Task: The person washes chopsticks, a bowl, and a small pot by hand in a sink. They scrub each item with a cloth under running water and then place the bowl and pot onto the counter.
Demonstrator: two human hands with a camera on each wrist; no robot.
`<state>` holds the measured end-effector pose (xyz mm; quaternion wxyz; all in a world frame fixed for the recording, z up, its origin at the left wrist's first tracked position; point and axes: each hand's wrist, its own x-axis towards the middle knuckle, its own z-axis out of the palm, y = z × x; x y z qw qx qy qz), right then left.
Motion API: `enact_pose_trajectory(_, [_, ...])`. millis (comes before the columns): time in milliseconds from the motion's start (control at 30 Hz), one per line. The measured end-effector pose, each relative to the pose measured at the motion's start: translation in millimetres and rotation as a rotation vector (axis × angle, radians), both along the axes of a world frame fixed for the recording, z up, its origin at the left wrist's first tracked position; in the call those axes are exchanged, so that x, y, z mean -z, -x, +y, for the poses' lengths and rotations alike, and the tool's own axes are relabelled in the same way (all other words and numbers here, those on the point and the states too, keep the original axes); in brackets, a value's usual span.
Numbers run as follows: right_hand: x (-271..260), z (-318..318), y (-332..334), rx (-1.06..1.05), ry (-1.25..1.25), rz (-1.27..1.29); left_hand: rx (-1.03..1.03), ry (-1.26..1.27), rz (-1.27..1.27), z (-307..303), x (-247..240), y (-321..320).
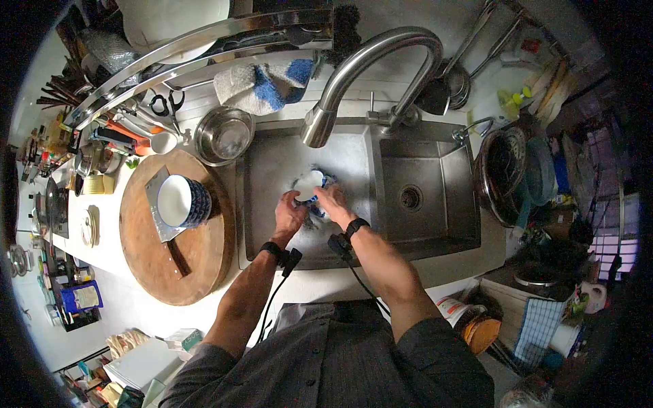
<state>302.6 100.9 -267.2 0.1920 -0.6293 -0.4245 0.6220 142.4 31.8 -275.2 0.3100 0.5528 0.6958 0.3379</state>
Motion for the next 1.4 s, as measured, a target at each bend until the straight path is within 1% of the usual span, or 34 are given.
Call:
enact_pose_trajectory(33, [-12,0,1,-0.002,-0.006,0.000,-0.034,-0.188,0.093,-1,11,1])
enact_pose_trajectory(67, [-25,-1,2,-0.047,-0.078,-0.135,-0.036,-0.194,0.093,0,23,-1])
enact_pose_trajectory(100, [-26,-1,0,-0.090,-0.152,-0.270,-0.161,-0.027,-0.111,2,26,-3])
enact_pose_trajectory(133, [-20,-3,-1,-0.091,-0.157,-0.271,-0.284,0.142,-0.316,2,28,-4])
enact_pose_trajectory(167, [-17,-6,-3,-0.100,-0.217,-0.318,-0.285,0.136,-0.318,1,31,-2])
enact_pose_trajectory(200, [-21,-8,-3,-0.108,-0.278,-0.367,-0.270,0.267,-0.684,2,25,2])
enact_pose_trajectory(233, [-26,-11,-6,-0.107,-0.283,-0.371,-0.243,0.398,-1.049,2,19,2])
enact_pose_trajectory(300, [-35,-18,-13,-0.224,-0.390,-0.366,-0.223,0.432,-1.057,-2,14,-2])
enact_pose_trajectory(333, [-39,-21,-15,-0.239,-0.459,-0.342,-0.208,0.465,-1.061,-3,16,-4])
enact_pose_trajectory(367, [-44,-24,-17,-0.238,-0.464,-0.344,-0.205,0.460,-1.062,-5,17,-5])
enact_pose_trajectory(433, [-56,-30,-22,-0.321,-0.539,-0.336,-0.252,0.450,-1.133,-8,17,-10])
enact_pose_trajectory(467, [-62,-33,-23,-0.327,-0.561,-0.312,-0.249,0.449,-1.137,-9,18,-13])
enact_pose_trajectory(533, [-57,-36,-27,-0.347,-0.595,-0.324,-0.283,0.381,-1.181,-9,19,-14])
enact_pose_trajectory(600, [-60,-40,-26,-0.369,-0.630,-0.333,-0.303,0.337,-1.154,-9,18,-13])
enact_pose_trajectory(667, [-71,-47,-21,-0.466,-0.711,-0.661,-0.326,0.290,-1.125,-9,15,-12])
enact_pose_trajectory(733, [-86,-51,-16,-0.488,-0.677,-0.695,-0.408,0.131,-1.242,-7,8,-15])
enact_pose_trajectory(767, [-93,-52,-14,-0.510,-0.640,-0.731,-0.408,0.125,-1.241,-6,5,-15])
enact_pose_trajectory(833, [-114,-53,-12,-0.553,-0.642,-0.714,-0.335,0.003,-1.379,-4,1,-13])
enact_pose_trajectory(867, [-124,-54,-9,-0.594,-0.636,-0.698,-0.336,-0.003,-1.379,-4,-1,-12])
enact_pose_trajectory(900, [-121,-54,-9,-0.598,-0.643,-0.696,-0.312,-0.003,-1.415,-3,-5,-11])
enact_pose_trajectory(967, [-117,-50,-9,-0.592,-0.870,-0.652,-0.264,-0.004,-1.488,-1,-11,-9])
enact_pose_trajectory(1000, [-115,-49,-7,-0.598,-0.877,-0.648,-0.298,-0.003,-1.524,-3,-20,-11])
enact_pose_trajectory(1067, [-113,-46,-2,-0.543,-1.076,-0.663,-0.306,0.003,-1.498,-9,-37,-12])
enact_pose_trajectory(1100, [-115,-43,0,-0.549,-1.085,-0.658,-0.307,0.018,-1.472,-10,-41,-11])
enact_pose_trajectory(1133, [-117,-42,1,-0.530,-1.123,-0.667,-0.255,0.051,-1.405,-11,-44,-9])
enact_pose_trajectory(1167, [-119,-40,3,-0.512,-1.162,-0.674,-0.262,0.040,-1.404,-13,-48,-6])
enact_pose_trajectory(1233, [-143,-41,8,-0.521,-1.135,-0.622,-0.084,0.212,-1.216,-18,-56,2])
enact_pose_trajectory(1267, [-155,-41,13,-0.515,-1.147,-0.587,-0.084,0.239,-1.260,-23,-58,6])
enact_pose_trajectory(1300, [-162,-39,21,-0.511,-1.161,-0.550,-0.059,0.251,-1.171,-23,-41,8])
enact_pose_trajectory(1333, [-168,-39,30,-0.465,-1.281,-0.499,-0.090,0.273,-1.182,-27,-41,10])
enact_pose_trajectory(1367, [-173,-39,40,-0.480,-1.295,-0.484,-0.118,0.298,-1.195,-31,-42,13])
enact_pose_trajectory(1400, [-191,-42,51,-0.457,-1.290,-0.408,-0.128,0.281,-1.197,-33,-41,17])
